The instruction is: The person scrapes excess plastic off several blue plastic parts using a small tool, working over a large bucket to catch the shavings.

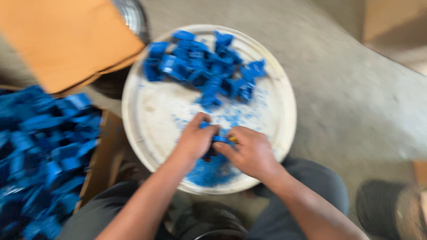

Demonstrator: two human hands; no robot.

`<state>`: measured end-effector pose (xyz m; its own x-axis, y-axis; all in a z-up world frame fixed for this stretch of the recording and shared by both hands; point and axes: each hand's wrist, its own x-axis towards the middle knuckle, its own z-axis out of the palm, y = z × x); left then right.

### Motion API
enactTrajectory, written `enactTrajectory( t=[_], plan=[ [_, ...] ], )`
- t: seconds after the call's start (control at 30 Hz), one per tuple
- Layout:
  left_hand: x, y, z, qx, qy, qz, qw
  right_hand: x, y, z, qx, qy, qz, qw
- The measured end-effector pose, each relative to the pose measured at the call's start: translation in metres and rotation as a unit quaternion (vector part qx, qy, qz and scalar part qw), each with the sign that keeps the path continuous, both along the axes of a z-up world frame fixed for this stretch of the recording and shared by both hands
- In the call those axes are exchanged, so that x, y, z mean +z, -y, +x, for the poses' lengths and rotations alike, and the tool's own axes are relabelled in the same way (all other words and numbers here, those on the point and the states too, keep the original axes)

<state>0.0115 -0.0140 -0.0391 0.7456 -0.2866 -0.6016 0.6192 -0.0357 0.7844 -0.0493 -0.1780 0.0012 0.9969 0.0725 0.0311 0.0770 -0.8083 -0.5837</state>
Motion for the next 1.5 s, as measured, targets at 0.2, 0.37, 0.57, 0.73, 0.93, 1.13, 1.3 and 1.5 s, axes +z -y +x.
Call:
enactTrajectory(
  t=[0.2, 0.37, 0.57, 0.73, 0.93, 1.13, 1.3, 1.5],
  plan=[
    [0.007, 0.001, 0.002, -0.020, 0.150, 0.105, 0.983, -0.008, 0.003, 0.000, 0.009, 0.060, 0.064, 0.996],
    [0.041, -0.044, 0.012, -0.089, 0.370, 0.400, 0.834, -0.013, 0.005, 0.005, -0.007, -0.023, 0.072, 0.997],
    [0.070, -0.179, 0.025, 0.052, 0.234, 0.576, 0.782, 0.000, -0.003, 0.003, 0.109, -0.010, -0.022, 0.994],
    [0.040, -0.254, 0.028, 0.197, 0.188, 0.635, 0.723, 0.012, -0.010, 0.002, 0.121, -0.007, -0.033, 0.992],
    [0.004, -0.288, 0.040, 0.375, 0.387, 0.511, 0.670, 0.012, 0.000, 0.001, 0.130, -0.089, -0.038, 0.987],
    [0.015, -0.178, 0.042, 0.112, 0.379, 0.364, 0.843, -0.016, 0.008, 0.002, 0.228, -0.141, -0.089, 0.959],
    [0.004, -0.066, 0.037, -0.132, 0.405, 0.366, 0.827, -0.010, 0.014, -0.004, 0.234, -0.120, -0.088, 0.961],
    [-0.029, -0.001, 0.045, -0.081, 0.290, 0.353, 0.886, -0.003, 0.023, -0.003, 0.234, -0.128, -0.084, 0.960]
  ],
)
